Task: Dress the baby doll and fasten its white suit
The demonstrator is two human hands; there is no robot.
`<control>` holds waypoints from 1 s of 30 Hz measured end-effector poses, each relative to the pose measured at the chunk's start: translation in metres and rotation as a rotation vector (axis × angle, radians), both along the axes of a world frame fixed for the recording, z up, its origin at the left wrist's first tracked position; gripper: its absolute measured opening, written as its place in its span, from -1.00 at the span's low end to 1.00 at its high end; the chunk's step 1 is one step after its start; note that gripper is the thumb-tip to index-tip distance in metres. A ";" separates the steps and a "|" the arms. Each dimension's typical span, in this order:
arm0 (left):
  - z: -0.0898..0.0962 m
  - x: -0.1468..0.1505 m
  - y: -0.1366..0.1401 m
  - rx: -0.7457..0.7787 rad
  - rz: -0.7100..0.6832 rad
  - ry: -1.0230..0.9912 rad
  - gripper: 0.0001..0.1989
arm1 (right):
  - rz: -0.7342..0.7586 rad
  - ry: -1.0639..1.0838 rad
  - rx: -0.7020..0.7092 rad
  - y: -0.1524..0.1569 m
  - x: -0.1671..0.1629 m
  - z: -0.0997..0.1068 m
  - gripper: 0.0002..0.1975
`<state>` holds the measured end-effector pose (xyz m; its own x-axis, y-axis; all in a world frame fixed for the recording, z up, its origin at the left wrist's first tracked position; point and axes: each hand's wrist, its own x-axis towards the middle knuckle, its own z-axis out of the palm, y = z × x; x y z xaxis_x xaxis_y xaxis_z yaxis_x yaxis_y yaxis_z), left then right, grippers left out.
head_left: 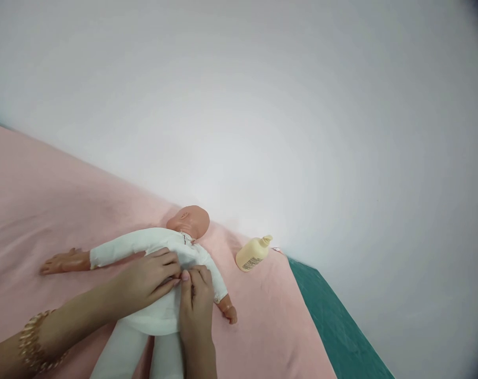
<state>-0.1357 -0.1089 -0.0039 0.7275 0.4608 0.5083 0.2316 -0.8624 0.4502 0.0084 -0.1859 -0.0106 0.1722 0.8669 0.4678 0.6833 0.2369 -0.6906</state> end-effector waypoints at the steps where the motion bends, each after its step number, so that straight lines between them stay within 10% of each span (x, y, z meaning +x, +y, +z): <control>1: 0.000 0.000 0.000 0.011 0.002 -0.008 -0.75 | -0.006 0.014 0.013 0.000 0.000 0.000 -0.68; 30: -0.012 0.001 0.007 0.148 0.087 -0.019 -0.81 | -0.014 -0.020 -0.110 0.001 0.004 -0.001 -0.59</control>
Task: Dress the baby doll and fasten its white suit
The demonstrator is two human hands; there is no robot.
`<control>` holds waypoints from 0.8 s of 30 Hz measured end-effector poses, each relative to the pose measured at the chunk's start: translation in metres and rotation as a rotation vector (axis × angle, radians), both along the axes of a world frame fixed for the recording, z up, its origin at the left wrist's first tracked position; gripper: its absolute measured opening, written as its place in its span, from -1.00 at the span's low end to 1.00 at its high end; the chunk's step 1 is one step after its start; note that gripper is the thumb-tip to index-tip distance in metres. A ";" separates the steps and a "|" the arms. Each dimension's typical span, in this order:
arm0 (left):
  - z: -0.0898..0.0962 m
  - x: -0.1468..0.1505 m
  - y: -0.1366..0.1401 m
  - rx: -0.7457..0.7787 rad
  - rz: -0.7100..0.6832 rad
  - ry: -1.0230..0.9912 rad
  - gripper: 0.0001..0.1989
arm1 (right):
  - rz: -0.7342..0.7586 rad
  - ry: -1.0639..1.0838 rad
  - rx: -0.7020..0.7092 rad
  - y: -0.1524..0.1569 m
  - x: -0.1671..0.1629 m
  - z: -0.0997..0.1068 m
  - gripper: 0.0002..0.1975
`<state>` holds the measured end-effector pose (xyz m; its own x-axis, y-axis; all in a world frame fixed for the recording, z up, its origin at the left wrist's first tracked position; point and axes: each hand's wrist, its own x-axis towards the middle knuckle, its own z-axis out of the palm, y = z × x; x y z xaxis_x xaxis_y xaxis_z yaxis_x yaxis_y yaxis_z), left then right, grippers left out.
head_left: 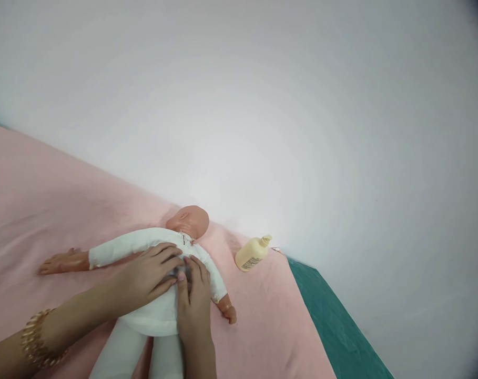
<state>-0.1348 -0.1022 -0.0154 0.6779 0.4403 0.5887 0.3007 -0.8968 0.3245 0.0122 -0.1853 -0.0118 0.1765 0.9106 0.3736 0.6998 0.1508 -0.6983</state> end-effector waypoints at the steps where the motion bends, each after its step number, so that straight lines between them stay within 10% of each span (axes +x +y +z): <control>1: 0.000 0.000 0.000 -0.003 0.001 0.002 -0.81 | 0.000 -0.003 0.001 0.000 0.000 0.000 -0.59; 24: -0.003 0.001 0.000 -0.008 0.018 0.028 -0.79 | 0.020 0.002 -0.047 0.001 0.000 0.003 -0.58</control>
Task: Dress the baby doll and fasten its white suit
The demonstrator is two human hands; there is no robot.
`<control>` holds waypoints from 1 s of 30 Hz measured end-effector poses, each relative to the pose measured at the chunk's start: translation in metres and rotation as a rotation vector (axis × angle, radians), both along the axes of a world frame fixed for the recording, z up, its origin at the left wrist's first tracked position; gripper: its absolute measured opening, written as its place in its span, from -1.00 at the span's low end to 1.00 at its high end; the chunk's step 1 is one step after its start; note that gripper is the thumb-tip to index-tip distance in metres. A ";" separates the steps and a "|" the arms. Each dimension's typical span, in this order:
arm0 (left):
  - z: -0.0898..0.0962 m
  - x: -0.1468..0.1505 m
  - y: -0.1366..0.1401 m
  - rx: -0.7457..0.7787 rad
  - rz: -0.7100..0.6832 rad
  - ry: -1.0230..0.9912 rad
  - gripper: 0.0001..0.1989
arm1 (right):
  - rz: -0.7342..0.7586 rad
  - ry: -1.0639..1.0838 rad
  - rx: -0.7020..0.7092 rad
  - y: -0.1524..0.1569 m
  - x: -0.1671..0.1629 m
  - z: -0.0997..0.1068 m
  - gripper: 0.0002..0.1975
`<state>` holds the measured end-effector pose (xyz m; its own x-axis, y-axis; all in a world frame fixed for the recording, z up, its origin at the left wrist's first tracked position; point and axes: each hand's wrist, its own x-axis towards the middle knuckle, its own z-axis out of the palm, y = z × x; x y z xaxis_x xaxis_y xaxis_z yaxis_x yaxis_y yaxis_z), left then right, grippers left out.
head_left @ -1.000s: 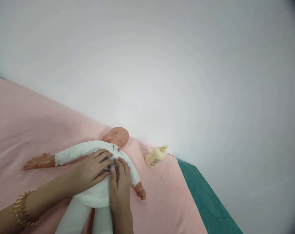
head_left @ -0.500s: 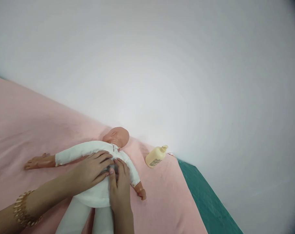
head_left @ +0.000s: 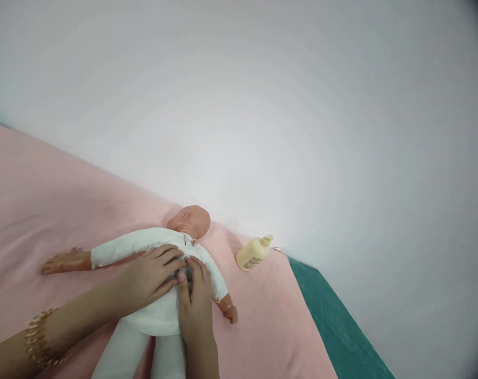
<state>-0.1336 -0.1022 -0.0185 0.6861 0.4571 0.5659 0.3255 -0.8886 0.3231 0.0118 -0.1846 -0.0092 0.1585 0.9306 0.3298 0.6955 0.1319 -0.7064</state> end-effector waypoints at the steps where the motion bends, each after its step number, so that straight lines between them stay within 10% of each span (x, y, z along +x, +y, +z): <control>1: 0.000 0.000 0.000 0.003 -0.001 0.000 -0.79 | 0.002 0.001 -0.003 0.000 0.000 0.000 -0.58; 30: -0.008 -0.001 0.004 0.030 0.027 -0.051 -0.68 | -0.007 -0.008 0.031 0.003 0.002 0.001 -0.60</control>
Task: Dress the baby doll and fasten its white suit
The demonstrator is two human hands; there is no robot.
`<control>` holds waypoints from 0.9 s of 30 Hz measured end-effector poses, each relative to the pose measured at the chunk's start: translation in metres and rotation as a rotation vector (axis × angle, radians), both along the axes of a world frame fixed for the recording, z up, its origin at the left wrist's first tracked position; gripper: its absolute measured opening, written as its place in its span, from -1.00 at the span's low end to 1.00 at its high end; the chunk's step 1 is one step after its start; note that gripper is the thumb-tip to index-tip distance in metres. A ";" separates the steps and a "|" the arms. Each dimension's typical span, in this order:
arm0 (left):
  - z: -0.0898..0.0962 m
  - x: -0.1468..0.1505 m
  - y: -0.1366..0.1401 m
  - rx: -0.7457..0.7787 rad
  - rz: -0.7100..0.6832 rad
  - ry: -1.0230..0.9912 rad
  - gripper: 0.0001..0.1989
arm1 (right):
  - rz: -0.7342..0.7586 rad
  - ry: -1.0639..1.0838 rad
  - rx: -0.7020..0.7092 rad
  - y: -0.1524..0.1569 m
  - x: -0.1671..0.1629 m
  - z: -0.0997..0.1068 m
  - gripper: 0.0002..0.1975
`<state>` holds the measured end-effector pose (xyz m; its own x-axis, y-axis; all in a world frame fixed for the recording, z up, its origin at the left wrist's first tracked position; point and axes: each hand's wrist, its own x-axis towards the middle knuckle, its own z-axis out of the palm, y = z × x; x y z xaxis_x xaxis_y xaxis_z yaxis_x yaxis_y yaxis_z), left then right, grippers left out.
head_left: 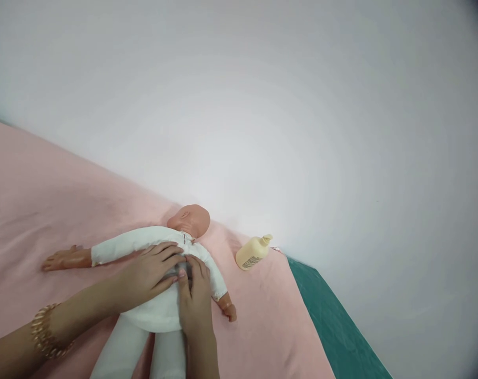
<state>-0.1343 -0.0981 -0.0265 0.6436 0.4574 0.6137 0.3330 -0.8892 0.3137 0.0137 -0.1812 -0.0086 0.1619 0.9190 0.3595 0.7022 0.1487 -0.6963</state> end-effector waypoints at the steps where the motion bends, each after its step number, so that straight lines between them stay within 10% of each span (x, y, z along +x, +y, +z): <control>1: -0.001 0.000 0.001 0.000 -0.002 -0.002 -0.68 | 0.003 0.000 0.009 0.000 0.000 0.000 -0.61; 27: -0.014 -0.001 0.015 0.019 0.157 -0.008 -0.63 | 0.048 -0.065 0.073 0.011 0.005 -0.003 -0.59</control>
<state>-0.1351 -0.0827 -0.0406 0.5600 0.5406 0.6278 0.4659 -0.8321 0.3008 0.0187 -0.1698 -0.0116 0.0927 0.8962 0.4339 0.7364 0.2316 -0.6357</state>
